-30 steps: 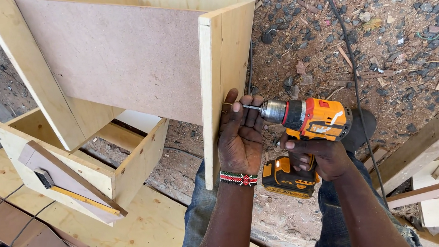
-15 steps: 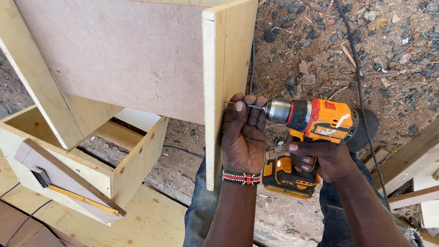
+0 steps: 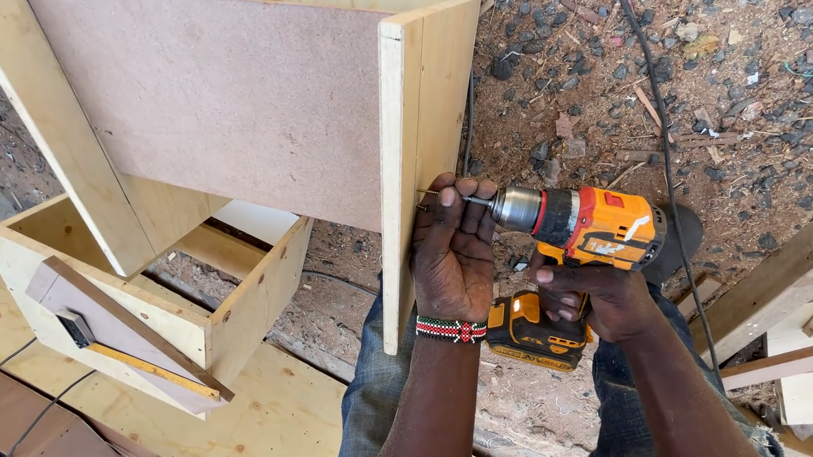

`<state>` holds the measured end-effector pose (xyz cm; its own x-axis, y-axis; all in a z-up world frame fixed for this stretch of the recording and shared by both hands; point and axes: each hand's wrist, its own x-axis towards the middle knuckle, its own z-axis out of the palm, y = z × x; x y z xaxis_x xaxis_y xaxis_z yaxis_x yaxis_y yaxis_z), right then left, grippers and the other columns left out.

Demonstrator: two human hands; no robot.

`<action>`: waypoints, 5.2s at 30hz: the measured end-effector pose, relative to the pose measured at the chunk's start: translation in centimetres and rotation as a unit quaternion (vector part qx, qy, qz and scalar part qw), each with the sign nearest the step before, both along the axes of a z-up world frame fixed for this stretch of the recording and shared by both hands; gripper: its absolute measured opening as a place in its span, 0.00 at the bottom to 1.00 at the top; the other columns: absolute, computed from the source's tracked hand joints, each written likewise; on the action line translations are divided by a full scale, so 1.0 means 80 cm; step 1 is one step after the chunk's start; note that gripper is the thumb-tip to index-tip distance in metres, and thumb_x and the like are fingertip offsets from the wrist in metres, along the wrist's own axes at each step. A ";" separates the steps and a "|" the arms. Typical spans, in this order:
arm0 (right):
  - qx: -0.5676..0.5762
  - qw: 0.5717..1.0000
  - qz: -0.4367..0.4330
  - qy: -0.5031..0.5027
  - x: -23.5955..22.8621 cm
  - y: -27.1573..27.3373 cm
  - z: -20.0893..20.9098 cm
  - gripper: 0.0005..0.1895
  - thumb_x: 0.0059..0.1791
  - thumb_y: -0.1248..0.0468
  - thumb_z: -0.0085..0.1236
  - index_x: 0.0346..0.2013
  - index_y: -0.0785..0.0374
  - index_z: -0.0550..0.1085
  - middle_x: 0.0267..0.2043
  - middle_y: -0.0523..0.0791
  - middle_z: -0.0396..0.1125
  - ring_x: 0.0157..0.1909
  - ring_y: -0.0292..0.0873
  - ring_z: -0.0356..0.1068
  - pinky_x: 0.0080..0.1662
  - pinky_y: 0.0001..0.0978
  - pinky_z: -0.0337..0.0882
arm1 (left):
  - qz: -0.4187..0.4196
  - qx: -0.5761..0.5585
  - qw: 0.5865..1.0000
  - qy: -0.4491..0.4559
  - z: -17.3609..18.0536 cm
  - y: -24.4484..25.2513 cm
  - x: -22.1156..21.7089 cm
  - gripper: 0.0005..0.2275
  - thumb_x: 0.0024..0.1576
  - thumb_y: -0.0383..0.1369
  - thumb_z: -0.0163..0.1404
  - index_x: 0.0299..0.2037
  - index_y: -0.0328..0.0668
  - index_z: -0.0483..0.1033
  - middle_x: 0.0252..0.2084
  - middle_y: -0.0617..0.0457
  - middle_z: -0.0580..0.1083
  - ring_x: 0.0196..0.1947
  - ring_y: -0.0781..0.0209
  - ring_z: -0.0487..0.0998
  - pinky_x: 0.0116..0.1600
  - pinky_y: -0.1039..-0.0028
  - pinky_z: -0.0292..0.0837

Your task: Assembling a wooden box by aligning panels and driving screws with a cordless power drill.

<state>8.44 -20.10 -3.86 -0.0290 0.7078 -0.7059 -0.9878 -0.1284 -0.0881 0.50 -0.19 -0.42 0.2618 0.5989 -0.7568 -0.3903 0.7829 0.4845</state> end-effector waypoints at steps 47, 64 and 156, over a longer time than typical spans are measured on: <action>-0.032 0.997 0.032 -0.061 0.017 0.026 0.018 0.22 0.50 0.63 0.73 0.57 0.73 0.86 0.18 0.41 0.60 0.15 0.32 0.55 0.20 0.26 0.57 | -0.518 0.014 0.747 0.417 0.203 0.043 0.018 0.33 0.59 0.63 0.48 0.60 0.49 0.88 0.55 0.53 0.94 0.49 0.60 0.98 0.48 0.67 0.97; -0.004 1.000 0.009 -0.005 0.017 0.030 0.010 0.16 0.58 0.67 0.68 0.28 0.75 0.84 0.11 0.50 0.59 0.13 0.57 0.66 0.33 0.64 0.82 | -0.324 0.028 0.779 0.535 0.142 0.119 0.063 0.61 0.61 0.79 0.42 0.83 0.18 0.59 0.79 0.13 0.65 0.84 0.21 0.67 0.87 0.33 0.55; -0.056 0.995 0.077 -0.021 0.078 0.133 0.104 0.17 0.56 0.61 0.71 0.26 0.65 0.81 0.14 0.44 0.57 0.16 0.48 0.66 0.35 0.54 0.81 | -0.311 0.046 0.745 0.588 0.101 0.139 0.049 0.46 0.67 0.72 0.43 0.72 0.29 0.65 0.44 0.49 0.72 0.47 0.50 0.77 0.54 0.59 0.72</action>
